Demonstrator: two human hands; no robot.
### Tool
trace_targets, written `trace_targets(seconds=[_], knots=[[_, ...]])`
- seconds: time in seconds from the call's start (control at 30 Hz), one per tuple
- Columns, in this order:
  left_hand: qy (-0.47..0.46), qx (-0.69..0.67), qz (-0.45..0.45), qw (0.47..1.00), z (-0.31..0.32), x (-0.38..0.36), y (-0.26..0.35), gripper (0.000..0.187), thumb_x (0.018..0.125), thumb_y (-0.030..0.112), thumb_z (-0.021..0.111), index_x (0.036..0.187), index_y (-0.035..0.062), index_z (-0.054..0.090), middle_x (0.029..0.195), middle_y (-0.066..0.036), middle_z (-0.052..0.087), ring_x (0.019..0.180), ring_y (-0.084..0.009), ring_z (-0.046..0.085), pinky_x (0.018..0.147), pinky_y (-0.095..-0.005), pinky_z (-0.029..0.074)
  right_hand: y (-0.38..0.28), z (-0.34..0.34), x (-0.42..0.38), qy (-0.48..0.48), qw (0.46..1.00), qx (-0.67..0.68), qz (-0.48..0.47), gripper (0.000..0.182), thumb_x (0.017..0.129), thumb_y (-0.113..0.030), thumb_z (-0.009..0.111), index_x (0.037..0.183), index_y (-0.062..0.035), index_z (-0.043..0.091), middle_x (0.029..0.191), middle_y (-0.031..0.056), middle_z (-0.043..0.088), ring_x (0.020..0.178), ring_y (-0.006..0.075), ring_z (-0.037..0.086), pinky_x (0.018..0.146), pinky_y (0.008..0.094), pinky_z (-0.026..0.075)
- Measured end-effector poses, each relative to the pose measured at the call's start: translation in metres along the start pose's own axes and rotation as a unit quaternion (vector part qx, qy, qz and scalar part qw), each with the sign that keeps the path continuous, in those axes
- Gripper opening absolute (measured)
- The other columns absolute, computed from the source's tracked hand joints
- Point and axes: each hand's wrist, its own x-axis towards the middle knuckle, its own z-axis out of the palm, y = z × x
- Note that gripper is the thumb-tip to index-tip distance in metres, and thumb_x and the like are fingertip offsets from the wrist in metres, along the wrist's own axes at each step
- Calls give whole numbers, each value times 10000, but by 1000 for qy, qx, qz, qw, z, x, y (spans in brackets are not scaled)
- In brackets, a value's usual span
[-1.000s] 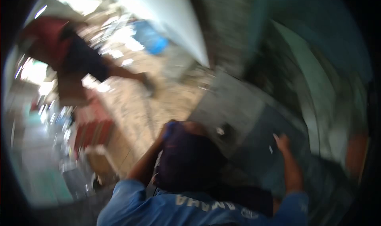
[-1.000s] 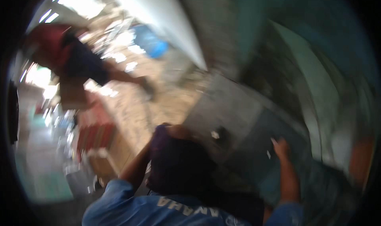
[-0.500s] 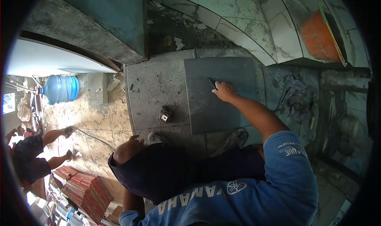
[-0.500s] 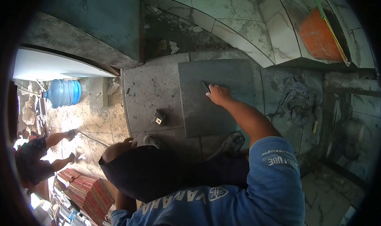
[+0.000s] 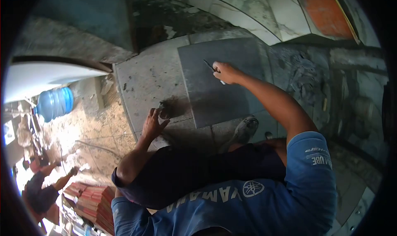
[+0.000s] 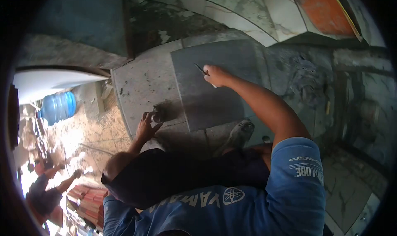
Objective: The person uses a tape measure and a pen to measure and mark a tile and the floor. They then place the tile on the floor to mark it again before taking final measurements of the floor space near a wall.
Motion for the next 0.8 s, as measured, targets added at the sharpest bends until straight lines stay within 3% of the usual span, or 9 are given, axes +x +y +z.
trace_targets(seconds=[0.03, 0.07, 0.13, 0.17, 0.23, 0.37, 0.6, 0.67, 0.8], knots=[[8, 16, 1, 1000, -1, 8, 2, 542, 756, 295, 730, 1193, 82, 489, 1118, -153, 524, 1034, -357, 524, 832, -428, 468, 3, -6, -1, -2, 997, 77, -21, 180, 865, -173, 568, 966, -30, 526, 871, 126, 640, 770, 251, 638, 716, 379, 519], [38, 43, 46, 997, -1, 13, 1, 508, 760, 274, 728, 1169, 69, 508, 1110, -154, 526, 964, -335, 561, 802, -415, 479, 5, -11, -4, 2, 997, 77, -10, 180, 865, -173, 568, 966, -30, 526, 871, 126, 640, 770, 251, 638, 716, 379, 519], [14, 7, 21, 1000, -15, 24, 12, 493, 758, 255, 732, 1156, 59, 517, 1094, -157, 536, 919, -317, 580, 782, -405, 485, -2, -33, -11, -71, 924, 362, 100, 171, 870, -133, 583, 1003, -53, 513, 903, 75, 631, 746, 169, 627, 684, 326, 523], [-7, -26, -12, 1000, -22, 30, 15, 477, 757, 236, 735, 1143, 49, 527, 1078, -161, 546, 873, -298, 598, 762, -394, 491, -2, -45, -16, -64, 924, 364, 103, 171, 870, -133, 583, 1003, -53, 513, 903, 75, 631, 746, 169, 627, 684, 326, 523], [10, -23, 8, 1000, -39, 44, 8, 473, 741, 202, 754, 1130, 30, 545, 952, -157, 609, 728, -264, 622, 658, -370, 505, 1, -61, -24, -82, 881, 457, 86, 182, 891, -129, 562, 1047, -71, 490, 976, 53, 620, 775, 139, 628, 680, 299, 526], [-11, -7, 27, 1000, -69, 58, 15, 448, 754, 201, 751, 1119, 24, 562, 928, -151, 619, 695, -246, 621, 638, -351, 503, 2, -74, -22, -79, 849, 518, 60, 218, 885, -126, 567, 1078, -76, 480, 1020, 66, 612, 786, 153, 633, 694, 307, 526], [-53, 24, 33, 998, -141, 77, 52, 408, 774, 174, 742, 1121, 35, 577, 927, -128, 623, 731, -184, 620, 643, -316, 505, -11, -121, -20, -11, 872, 490, -5, 230, 847, -135, 553, 1049, -56, 476, 901, 72, 593, 753, 163, 641, 614, 321, 542], [-52, 15, 32, 998, -165, 82, 71, 394, 796, 144, 716, 1144, 39, 565, 923, -110, 621, 734, -166, 609, 639, -302, 501, 1, -148, -34, 60, 913, 404, 20, 223, 876, -164, 498, 1039, -15, 476, 902, 97, 587, 753, 176, 646, 626, 311, 560], [-46, 15, 32, 998, -188, 86, 76, 340, 828, 131, 679, 1134, 39, 564, 895, -87, 609, 705, -142, 579, 618, -272, 474, 69, -153, -76, 148, 959, 233, 64, 247, 887, -244, 483, 948, -14, 546, 724, 86, 581, 686, 191, 601, 584, 339, 463]])
